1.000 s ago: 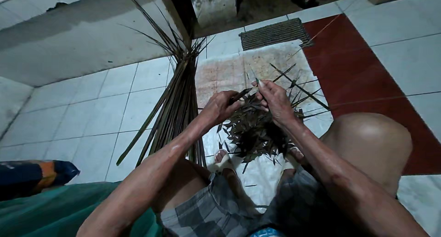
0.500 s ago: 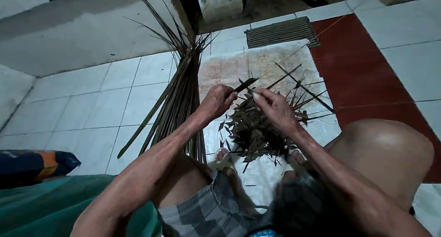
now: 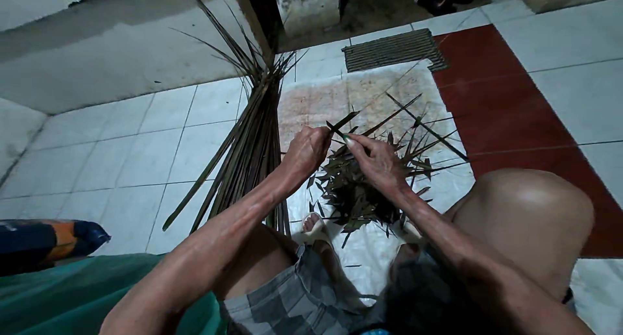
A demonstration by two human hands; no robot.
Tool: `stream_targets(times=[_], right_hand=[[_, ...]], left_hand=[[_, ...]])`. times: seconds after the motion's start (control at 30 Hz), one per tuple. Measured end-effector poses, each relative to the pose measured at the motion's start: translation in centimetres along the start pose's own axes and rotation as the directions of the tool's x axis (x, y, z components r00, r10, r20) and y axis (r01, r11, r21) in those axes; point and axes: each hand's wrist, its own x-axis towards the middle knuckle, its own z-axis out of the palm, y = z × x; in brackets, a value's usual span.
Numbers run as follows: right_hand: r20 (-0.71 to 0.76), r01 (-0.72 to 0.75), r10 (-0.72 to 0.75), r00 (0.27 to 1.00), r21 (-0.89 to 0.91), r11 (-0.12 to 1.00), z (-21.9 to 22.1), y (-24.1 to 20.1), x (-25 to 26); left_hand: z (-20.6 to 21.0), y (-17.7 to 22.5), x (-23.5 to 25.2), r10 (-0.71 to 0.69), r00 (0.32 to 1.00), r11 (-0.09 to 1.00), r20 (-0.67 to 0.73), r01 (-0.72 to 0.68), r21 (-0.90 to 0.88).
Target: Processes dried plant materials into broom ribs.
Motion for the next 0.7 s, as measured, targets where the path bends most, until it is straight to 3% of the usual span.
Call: stream_targets(times=[0.3,0.5,0.7], right_hand=[[-0.022,-0.005,0.004,1.000,-0.022,1.000,-0.8,0.9,-0.1],[-0.012,-0.013,0.012,1.000,-0.122,0.992,-0.9,1.8,-0.3],[0.026,-0.008,0.014,1.000,-0.212,0.977,-1.9,1.8,-1.9]], left_hand=[[0.1,1.1,0.3,0.022,0.999,1.000,0.024,-0.022,-0.006],[1.3,1.5,-0.7,-0.031,0.999,0.999,0.043,0.033,-0.039],[1.0,4.3,-4.2,-0.131,0.990,0.986,0.048,0.135,-0.102]])
